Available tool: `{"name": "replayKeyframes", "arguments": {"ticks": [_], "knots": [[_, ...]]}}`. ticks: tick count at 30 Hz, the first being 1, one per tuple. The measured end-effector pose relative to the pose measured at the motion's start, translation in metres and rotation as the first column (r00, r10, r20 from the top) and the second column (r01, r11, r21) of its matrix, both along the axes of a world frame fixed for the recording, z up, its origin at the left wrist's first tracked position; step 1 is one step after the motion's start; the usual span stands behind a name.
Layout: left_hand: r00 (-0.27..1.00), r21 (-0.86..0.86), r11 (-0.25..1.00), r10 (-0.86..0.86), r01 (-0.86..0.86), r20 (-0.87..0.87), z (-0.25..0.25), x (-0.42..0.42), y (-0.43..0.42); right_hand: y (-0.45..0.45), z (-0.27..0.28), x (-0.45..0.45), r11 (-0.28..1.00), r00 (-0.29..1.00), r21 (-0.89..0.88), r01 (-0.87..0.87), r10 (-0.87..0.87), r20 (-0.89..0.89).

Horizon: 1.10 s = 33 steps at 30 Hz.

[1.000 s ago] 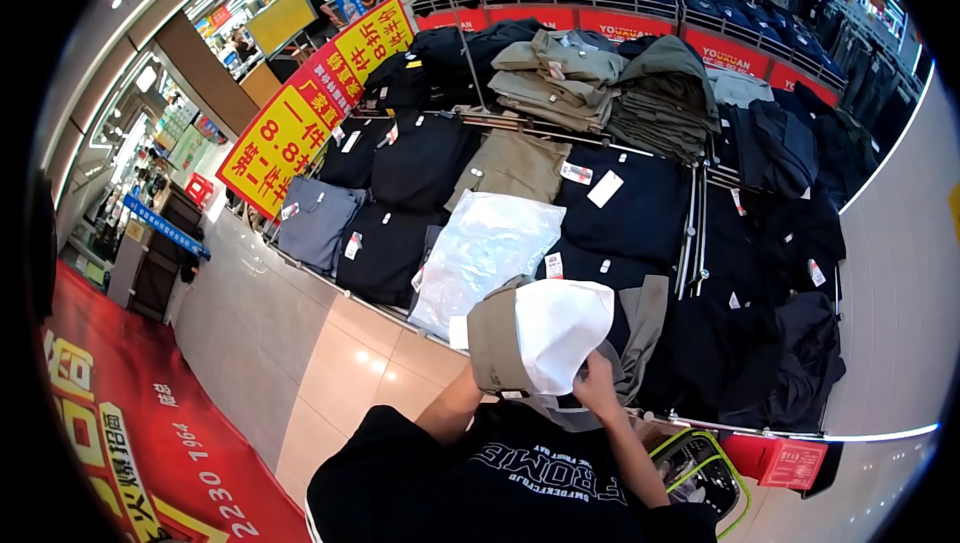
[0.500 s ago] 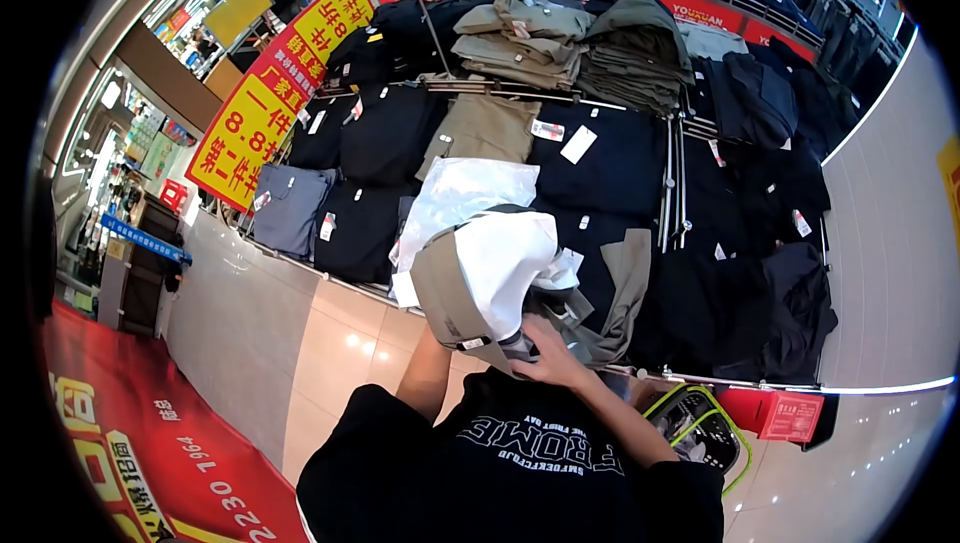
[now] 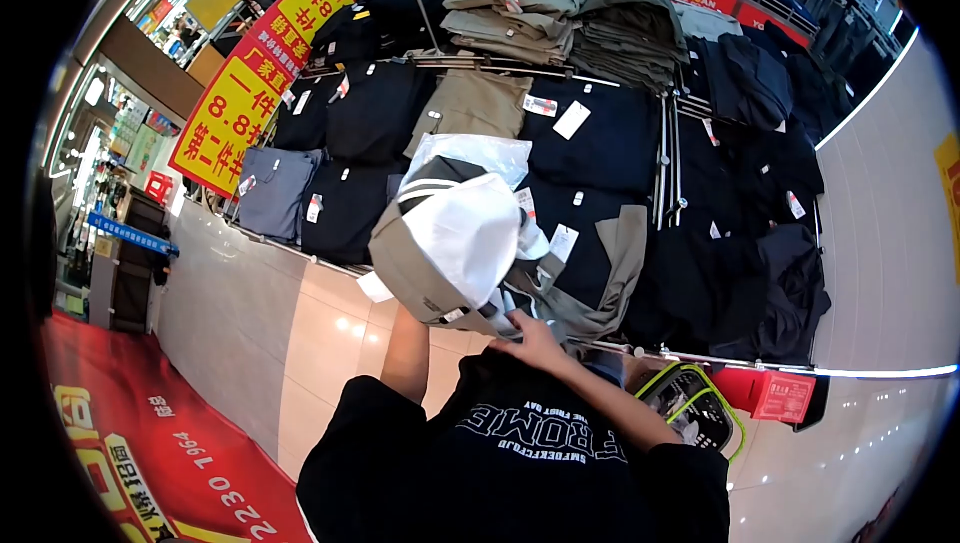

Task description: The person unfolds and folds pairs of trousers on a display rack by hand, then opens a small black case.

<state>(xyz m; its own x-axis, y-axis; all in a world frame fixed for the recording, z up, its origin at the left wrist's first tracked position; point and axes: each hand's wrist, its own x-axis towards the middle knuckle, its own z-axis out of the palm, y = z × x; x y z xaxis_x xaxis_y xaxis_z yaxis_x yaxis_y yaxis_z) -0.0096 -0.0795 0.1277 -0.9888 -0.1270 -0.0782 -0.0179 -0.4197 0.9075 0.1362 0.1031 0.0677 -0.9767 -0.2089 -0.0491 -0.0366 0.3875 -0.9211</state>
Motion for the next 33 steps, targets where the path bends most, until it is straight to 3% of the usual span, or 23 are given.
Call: {"name": "replayKeyframes", "arguments": {"ticks": [4,5,6,7,10,12,15,18,20,21,22,24,25,27,28,30,31,32,33], "knots": [[0.995,-0.028,0.995,0.091,-0.093,-0.043,0.003,-0.011,-0.025,0.01,-0.018,-0.005,0.993,0.999,0.117,-0.004,0.008,-0.031],[0.993,-0.043,0.993,0.107,-0.11,-0.051,0.003,-0.014,-0.029,0.014,-0.01,-0.006,0.991,0.994,0.132,0.036,-0.022,-0.111],[0.991,-0.058,0.991,0.12,-0.123,-0.061,0.004,-0.014,-0.034,0.012,-0.002,-0.006,0.98,0.952,0.004,0.198,-0.191,-0.238],[0.988,-0.069,0.987,0.137,-0.142,-0.073,0.005,-0.014,-0.039,0.016,0.008,-0.01,0.961,0.889,0.037,0.274,-0.238,-0.392],[0.982,-0.142,0.976,0.152,-0.166,-0.109,0.005,-0.013,-0.052,0.042,0.06,-0.028,0.902,0.681,0.127,0.412,-0.213,-0.7],[0.979,-0.217,0.961,0.141,-0.171,-0.145,0.001,-0.01,-0.058,0.058,0.085,-0.034,0.863,0.573,0.084,0.497,-0.254,-0.779],[0.973,-0.405,0.903,0.056,-0.144,-0.222,-0.007,-0.003,-0.061,0.085,0.122,-0.038,0.827,0.433,-0.118,0.55,-0.403,-0.807],[0.918,-0.662,0.743,-0.191,-0.095,-0.347,-0.034,0.019,-0.058,0.093,0.157,-0.032,0.795,0.314,-0.433,0.425,-0.578,-0.753],[0.799,-0.792,0.607,-0.445,-0.063,-0.405,-0.059,0.044,-0.049,0.104,0.169,-0.027,0.836,0.254,-0.475,0.274,-0.54,-0.803],[0.718,-0.833,0.551,-0.562,-0.046,-0.412,-0.045,0.056,-0.037,0.115,0.177,-0.022,0.884,0.261,-0.41,0.224,-0.459,-0.849],[0.705,-0.834,0.527,-0.654,0.165,-0.274,-0.028,0.064,-0.03,0.124,0.187,-0.015,0.924,0.265,-0.34,0.173,-0.376,-0.888],[0.438,-0.941,0.339,-0.845,-0.004,-0.307,-0.004,0.072,-0.014,0.13,0.21,-0.003,0.918,0.265,-0.331,0.218,-0.382,-0.885],[0.432,-0.94,0.341,-0.85,0.012,-0.303,-0.014,0.076,-0.014,0.132,0.219,0.003,0.919,0.264,-0.31,0.243,-0.371,-0.891],[0.255,-0.995,0.023,-0.967,0.096,0.002,-0.033,0.084,-0.018,0.142,0.232,0.009,0.978,0.272,-0.181,0.107,-0.204,-0.94],[0.249,-0.994,0.024,-0.969,0.109,0.004,-0.035,0.085,-0.021,0.146,0.238,0.012,0.995,0.278,-0.095,0.036,-0.101,-0.955],[0.29,-0.893,-0.188,-0.901,0.408,0.322,-0.013,0.079,-0.02,0.155,0.257,0.007,0.947,0.242,0.201,-0.251,0.262,-0.934],[0.38,-0.882,-0.156,-0.859,0.444,0.343,-0.01,0.074,-0.019,0.144,0.261,0.011,0.95,0.284,0.174,-0.259,0.247,-0.927],[0.375,-0.878,-0.158,-0.859,0.452,0.348,-0.012,0.067,-0.016,0.135,0.267,0.015,0.938,0.327,0.191,-0.288,0.284,-0.902],[0.513,-0.883,0.06,-0.831,0.466,0.214,-0.014,0.057,-0.013,0.127,0.269,0.02,0.942,0.354,0.174,-0.286,0.273,-0.894]]}}
